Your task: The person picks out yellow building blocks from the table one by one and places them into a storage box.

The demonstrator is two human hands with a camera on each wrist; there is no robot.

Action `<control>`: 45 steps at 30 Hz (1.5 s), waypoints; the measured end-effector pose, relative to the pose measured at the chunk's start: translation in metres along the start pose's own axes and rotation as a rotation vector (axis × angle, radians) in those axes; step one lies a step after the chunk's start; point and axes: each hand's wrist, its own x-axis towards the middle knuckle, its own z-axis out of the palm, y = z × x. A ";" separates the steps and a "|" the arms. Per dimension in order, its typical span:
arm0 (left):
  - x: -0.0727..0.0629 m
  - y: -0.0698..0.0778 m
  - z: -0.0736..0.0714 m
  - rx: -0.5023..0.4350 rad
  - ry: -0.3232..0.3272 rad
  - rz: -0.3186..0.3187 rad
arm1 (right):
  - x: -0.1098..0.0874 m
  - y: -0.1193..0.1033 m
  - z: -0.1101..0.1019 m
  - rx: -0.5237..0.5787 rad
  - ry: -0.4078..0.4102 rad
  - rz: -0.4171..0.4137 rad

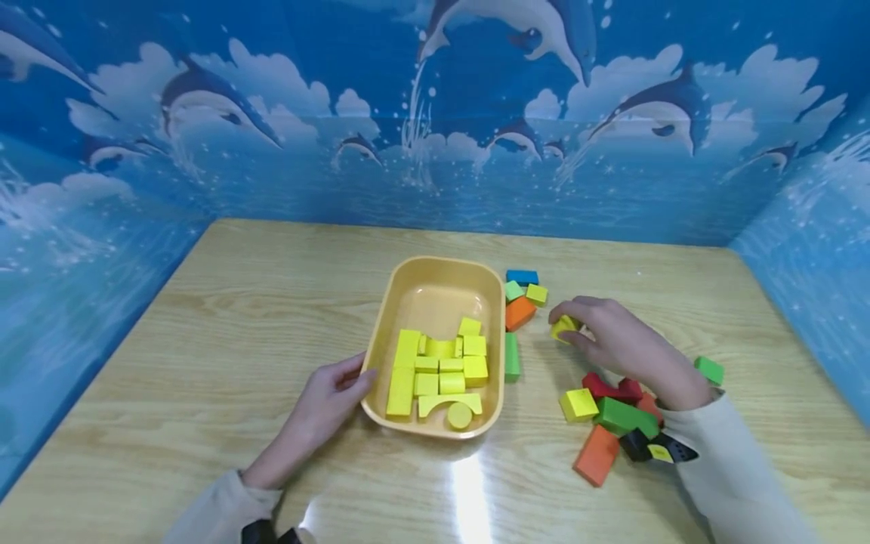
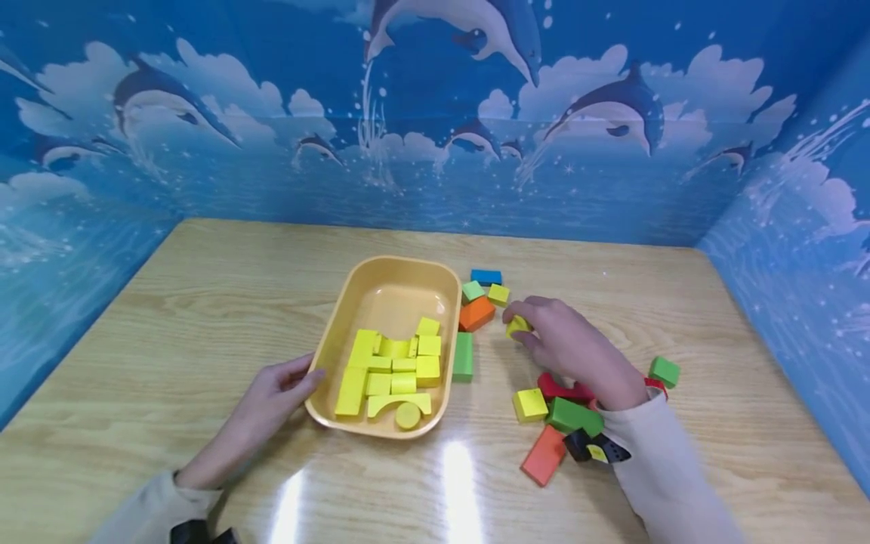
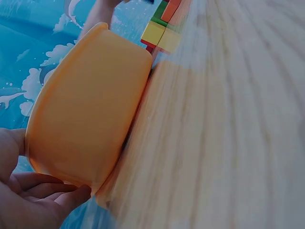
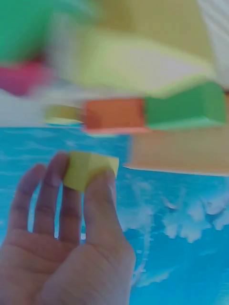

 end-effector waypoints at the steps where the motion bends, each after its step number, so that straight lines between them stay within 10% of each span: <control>1: 0.000 0.000 0.000 -0.007 -0.002 0.004 | 0.007 -0.006 -0.001 0.004 0.017 -0.023; 7: 0.000 -0.002 0.000 -0.059 0.002 0.006 | 0.058 -0.040 0.003 0.063 0.035 -0.183; 18: 0.001 0.000 -0.001 -0.057 0.005 0.022 | 0.130 -0.091 0.040 -0.025 -0.196 -0.236; 45: 0.004 0.007 -0.010 0.012 0.034 0.058 | 0.129 -0.093 0.076 0.084 -0.037 -0.302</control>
